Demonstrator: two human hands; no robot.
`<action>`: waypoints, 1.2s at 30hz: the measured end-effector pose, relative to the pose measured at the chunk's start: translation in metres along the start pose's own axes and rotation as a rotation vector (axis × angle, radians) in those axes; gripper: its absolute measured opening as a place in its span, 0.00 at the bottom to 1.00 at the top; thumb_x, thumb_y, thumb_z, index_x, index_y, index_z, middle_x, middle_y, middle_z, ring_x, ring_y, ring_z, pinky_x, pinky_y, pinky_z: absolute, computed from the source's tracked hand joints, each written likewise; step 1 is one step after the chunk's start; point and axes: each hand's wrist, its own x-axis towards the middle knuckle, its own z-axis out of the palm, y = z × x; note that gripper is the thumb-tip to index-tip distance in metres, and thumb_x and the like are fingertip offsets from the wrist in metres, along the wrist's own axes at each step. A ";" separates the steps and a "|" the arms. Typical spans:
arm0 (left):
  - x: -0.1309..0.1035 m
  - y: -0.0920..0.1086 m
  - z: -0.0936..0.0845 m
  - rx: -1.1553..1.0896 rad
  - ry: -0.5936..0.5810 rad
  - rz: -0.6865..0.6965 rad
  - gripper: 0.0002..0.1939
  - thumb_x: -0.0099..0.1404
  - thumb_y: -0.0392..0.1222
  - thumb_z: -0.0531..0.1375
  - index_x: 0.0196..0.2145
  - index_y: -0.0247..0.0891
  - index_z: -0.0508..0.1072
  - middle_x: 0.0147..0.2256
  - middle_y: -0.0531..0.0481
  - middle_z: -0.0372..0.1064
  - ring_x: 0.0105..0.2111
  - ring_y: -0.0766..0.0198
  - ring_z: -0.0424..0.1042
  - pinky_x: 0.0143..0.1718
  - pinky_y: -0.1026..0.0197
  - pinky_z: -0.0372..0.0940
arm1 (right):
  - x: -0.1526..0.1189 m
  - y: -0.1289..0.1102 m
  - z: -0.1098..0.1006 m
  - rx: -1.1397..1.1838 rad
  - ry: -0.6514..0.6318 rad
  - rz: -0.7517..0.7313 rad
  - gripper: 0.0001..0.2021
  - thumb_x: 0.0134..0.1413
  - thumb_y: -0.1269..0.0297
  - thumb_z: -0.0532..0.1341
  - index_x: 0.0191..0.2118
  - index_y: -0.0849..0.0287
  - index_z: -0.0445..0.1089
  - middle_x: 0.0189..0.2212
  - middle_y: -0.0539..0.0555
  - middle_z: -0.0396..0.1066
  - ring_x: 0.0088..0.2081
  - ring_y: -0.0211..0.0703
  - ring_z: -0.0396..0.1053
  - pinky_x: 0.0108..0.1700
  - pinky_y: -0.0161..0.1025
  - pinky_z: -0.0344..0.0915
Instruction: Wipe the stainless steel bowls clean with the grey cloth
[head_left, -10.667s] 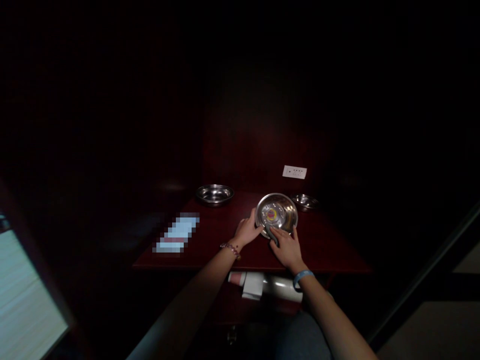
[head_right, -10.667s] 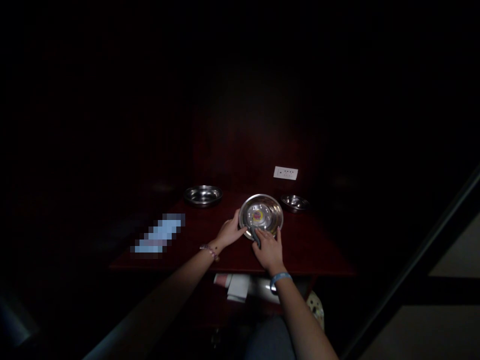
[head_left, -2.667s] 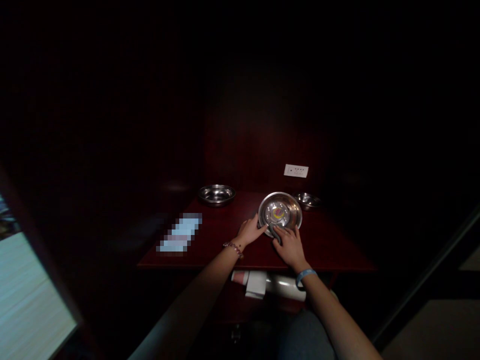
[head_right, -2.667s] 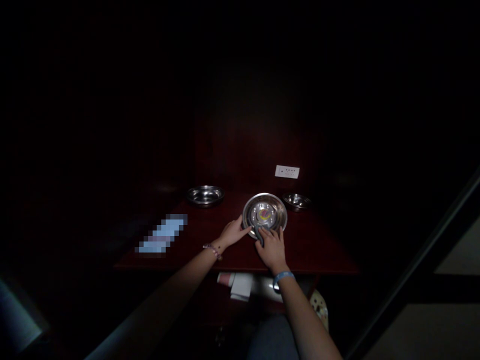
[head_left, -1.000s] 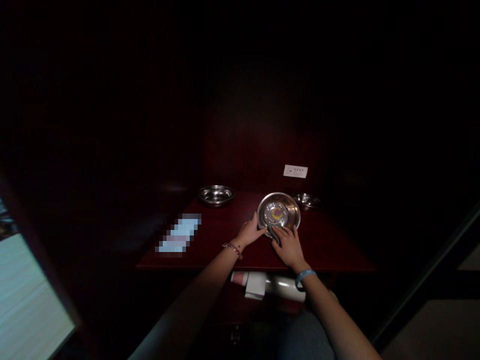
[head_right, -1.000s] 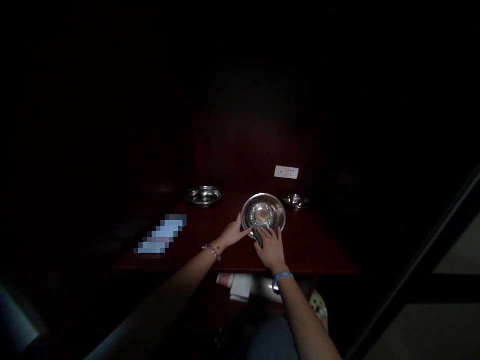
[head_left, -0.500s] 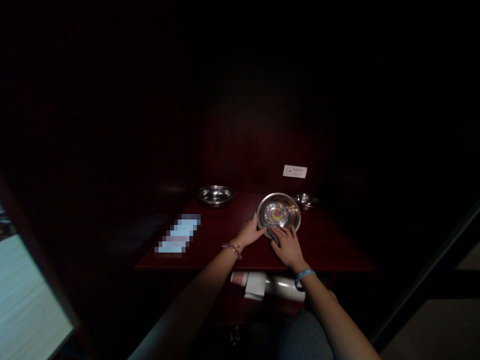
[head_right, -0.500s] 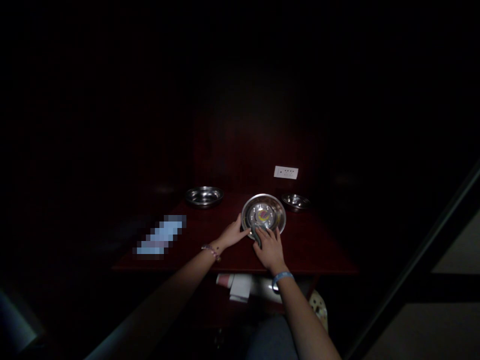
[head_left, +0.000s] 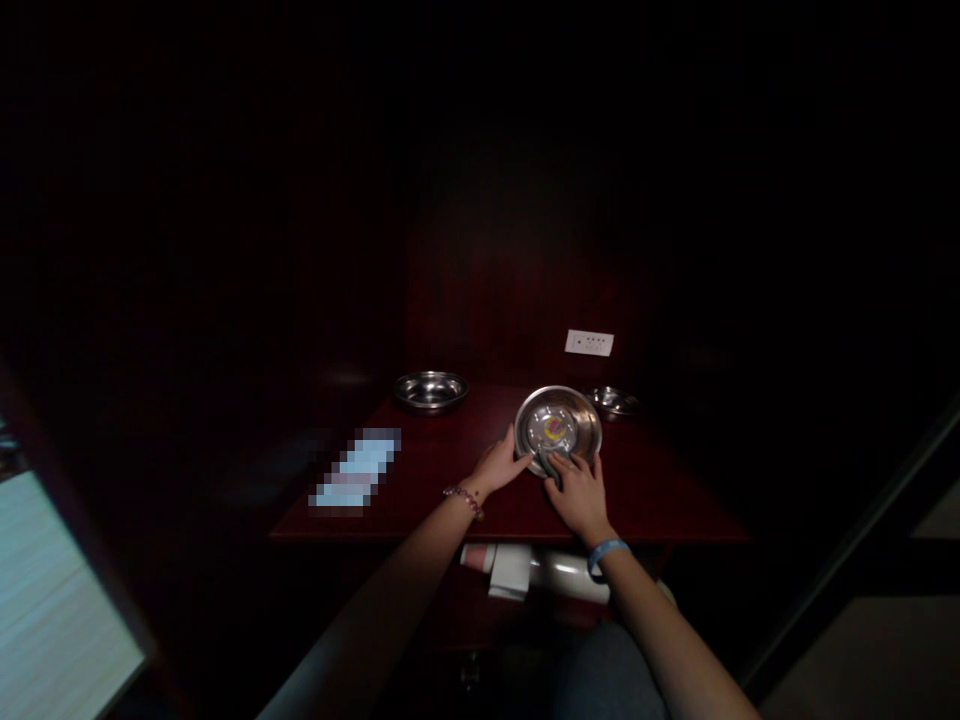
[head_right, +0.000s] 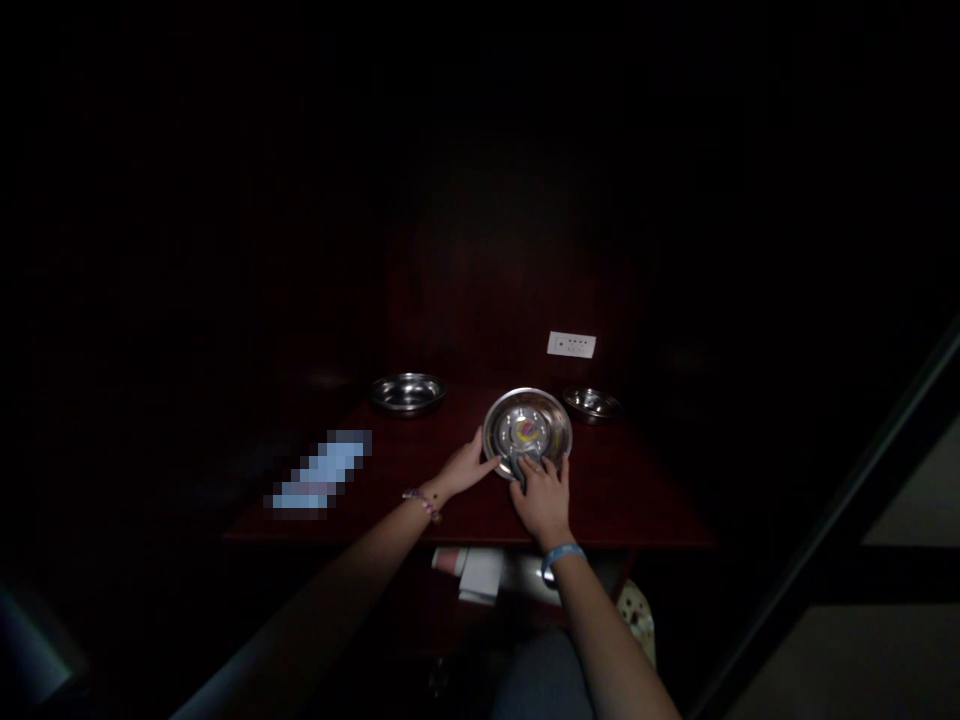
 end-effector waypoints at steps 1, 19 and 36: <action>0.000 0.000 0.000 -0.002 0.001 0.002 0.33 0.60 0.48 0.62 0.59 0.35 0.57 0.46 0.38 0.74 0.46 0.50 0.75 0.46 0.53 0.68 | 0.000 0.000 0.000 -0.004 0.006 0.007 0.20 0.60 0.58 0.54 0.55 0.50 0.69 0.54 0.50 0.71 0.59 0.50 0.59 0.66 0.56 0.32; -0.001 0.003 -0.001 -0.001 0.000 -0.022 0.33 0.60 0.47 0.61 0.60 0.36 0.56 0.47 0.39 0.73 0.47 0.51 0.74 0.47 0.53 0.68 | 0.000 0.003 0.003 -0.001 0.007 0.014 0.20 0.61 0.59 0.53 0.56 0.52 0.68 0.55 0.53 0.70 0.60 0.52 0.57 0.66 0.57 0.33; 0.001 0.000 0.000 -0.028 0.011 -0.026 0.33 0.61 0.47 0.61 0.60 0.35 0.56 0.49 0.37 0.72 0.48 0.50 0.73 0.49 0.52 0.67 | 0.002 0.004 0.003 0.043 -0.086 -0.105 0.24 0.60 0.60 0.52 0.62 0.53 0.62 0.59 0.51 0.65 0.63 0.48 0.54 0.67 0.54 0.35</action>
